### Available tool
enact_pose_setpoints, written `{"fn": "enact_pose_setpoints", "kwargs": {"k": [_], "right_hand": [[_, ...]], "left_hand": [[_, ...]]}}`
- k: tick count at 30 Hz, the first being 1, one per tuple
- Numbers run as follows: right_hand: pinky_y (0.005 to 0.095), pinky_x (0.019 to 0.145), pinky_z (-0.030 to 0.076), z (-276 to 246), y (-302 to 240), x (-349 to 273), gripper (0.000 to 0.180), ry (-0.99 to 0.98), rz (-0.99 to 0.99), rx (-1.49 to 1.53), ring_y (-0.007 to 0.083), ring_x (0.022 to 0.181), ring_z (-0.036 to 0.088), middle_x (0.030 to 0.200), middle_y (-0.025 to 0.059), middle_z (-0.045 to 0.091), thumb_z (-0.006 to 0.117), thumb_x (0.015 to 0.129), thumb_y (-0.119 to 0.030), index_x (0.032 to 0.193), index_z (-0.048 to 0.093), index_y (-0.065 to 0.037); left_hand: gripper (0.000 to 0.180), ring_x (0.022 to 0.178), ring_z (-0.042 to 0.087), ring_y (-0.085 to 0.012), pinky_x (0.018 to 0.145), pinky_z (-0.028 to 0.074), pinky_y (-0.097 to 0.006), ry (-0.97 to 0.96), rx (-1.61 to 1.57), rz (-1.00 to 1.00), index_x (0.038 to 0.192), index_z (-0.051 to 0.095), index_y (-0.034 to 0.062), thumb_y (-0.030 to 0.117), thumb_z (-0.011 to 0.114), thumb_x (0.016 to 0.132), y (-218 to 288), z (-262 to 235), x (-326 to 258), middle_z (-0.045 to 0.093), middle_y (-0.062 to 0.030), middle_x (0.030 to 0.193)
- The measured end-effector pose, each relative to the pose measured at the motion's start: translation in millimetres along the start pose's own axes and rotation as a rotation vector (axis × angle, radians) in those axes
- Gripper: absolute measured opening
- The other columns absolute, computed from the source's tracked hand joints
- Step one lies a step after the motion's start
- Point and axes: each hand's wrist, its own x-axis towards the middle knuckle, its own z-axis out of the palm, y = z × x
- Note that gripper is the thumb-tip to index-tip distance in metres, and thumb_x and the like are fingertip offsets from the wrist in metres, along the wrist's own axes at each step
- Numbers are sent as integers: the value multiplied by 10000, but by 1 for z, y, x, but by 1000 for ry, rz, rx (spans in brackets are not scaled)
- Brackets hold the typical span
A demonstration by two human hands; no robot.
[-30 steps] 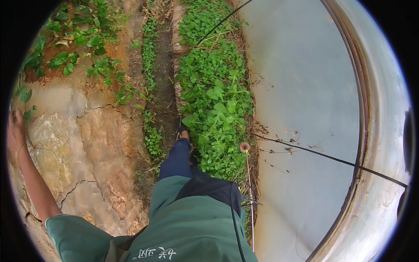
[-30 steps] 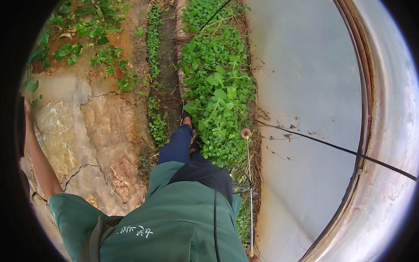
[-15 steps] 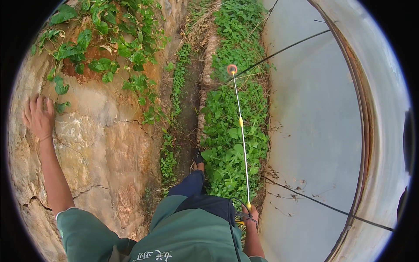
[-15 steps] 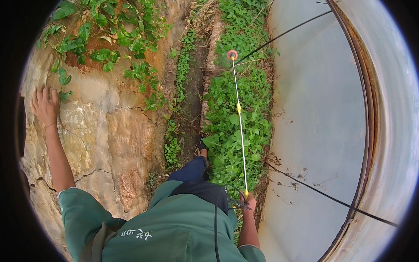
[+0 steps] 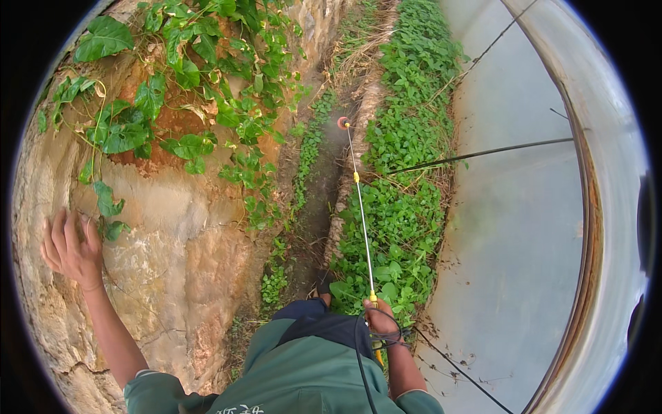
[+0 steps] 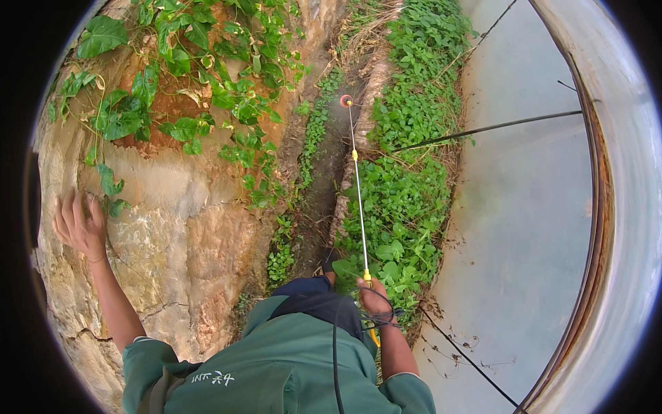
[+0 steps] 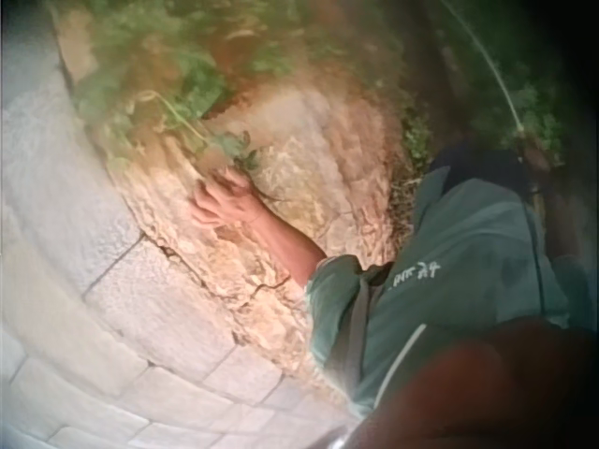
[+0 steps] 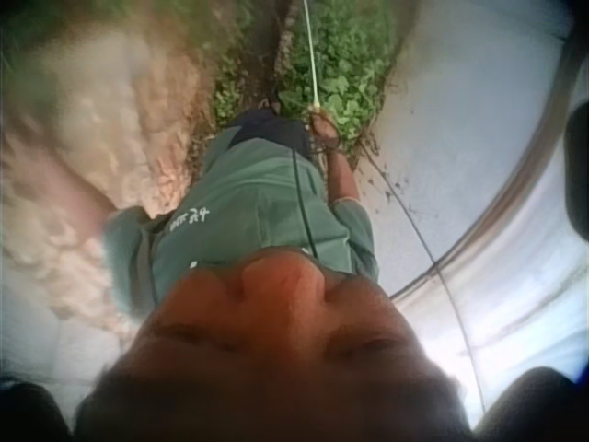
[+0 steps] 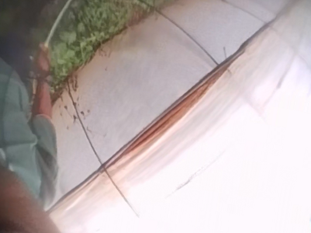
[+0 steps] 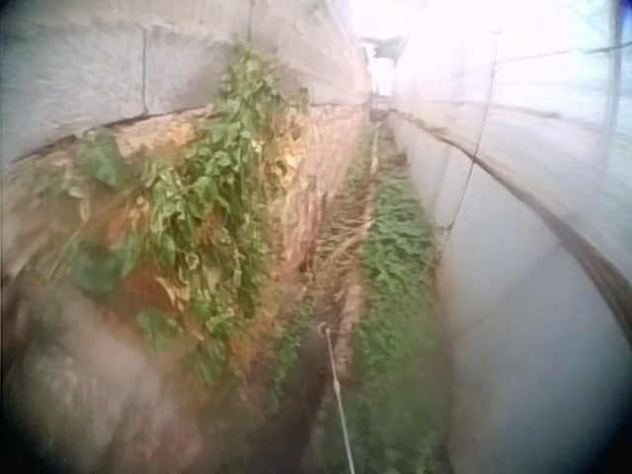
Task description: The person walks along a narrow path between a stone wall and a greenhouse, using a handheld sprayer to apply liquid to the plants and ground. They maintain balance by occasionally touching the wall or greenhouse frame while moving forward.
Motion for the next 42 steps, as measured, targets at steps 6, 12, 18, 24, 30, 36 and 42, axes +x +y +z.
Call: {"fn": "enact_pose_setpoints", "kwargs": {"k": [6, 12, 18, 24, 30, 36, 42], "right_hand": [[310, 493, 383, -13, -38, 1, 354, -18, -210, -326, 138, 533, 491, 624, -10, 505, 579, 969, -378, 859, 559, -42], [277, 497, 390, -34, -49, -13, 313, -68, -143, -196, 86, 557, 470, 665, -27, 497, 619, 951, -374, 928, 573, -66], [290, 462, 437, -22, -110, 11, 339, -160, -241, 133, 142, 550, 546, 752, 47, 579, 567, 977, -368, 1156, 514, -85], [276, 418, 398, -22, -143, 36, 330, -91, -168, 122, 125, 493, 500, 713, 42, 575, 528, 994, -391, 1157, 497, -106], [277, 372, 390, -40, -178, 76, 346, 34, -290, 216, 113, 433, 480, 700, 48, 592, 472, 1020, -356, 1215, 507, -72], [266, 322, 384, -65, -234, 143, 499, 273, -508, 261, 104, 390, 465, 603, 34, 540, 442, 1036, -314, 1495, 329, -153], [273, 330, 396, -105, -241, 174, 466, 322, -453, 275, 113, 378, 466, 598, 39, 539, 418, 1034, -308, 1469, 372, -146]], "left_hand": [[158, 1215, 536, -181, 1071, 283, -355, 7, -12, -41, 978, 712, 232, 332, 638, 880, 6, -3, 1, 656, 76, 1189], [164, 1248, 520, -193, 1087, 273, -372, -26, -54, -80, 996, 702, 212, 314, 643, 882, 6, -5, 0, 647, 59, 1210], [159, 1282, 498, -230, 1093, 282, -405, -6, -132, -96, 1018, 678, 161, 235, 638, 883, 8, -8, 2, 637, 15, 1230], [149, 1278, 496, -247, 1089, 289, -414, -26, -110, -124, 1003, 676, 142, 217, 634, 881, 9, -6, -1, 635, 0, 1220], [216, 1289, 479, -263, 1092, 277, -427, -109, -89, -133, 1039, 682, 122, 265, 604, 897, 5, -8, -5, 628, -18, 1230], [291, 1272, 478, -306, 1087, 288, -443, -153, -88, -144, 1083, 676, 58, 265, 546, 926, 1, -13, -4, 644, -77, 1194], [343, 1217, 535, -304, 1085, 390, -407, 9, -624, -666, 1161, 634, -29, 141, 391, 990, 0, -25, 1, 640, -158, 1186]]}}
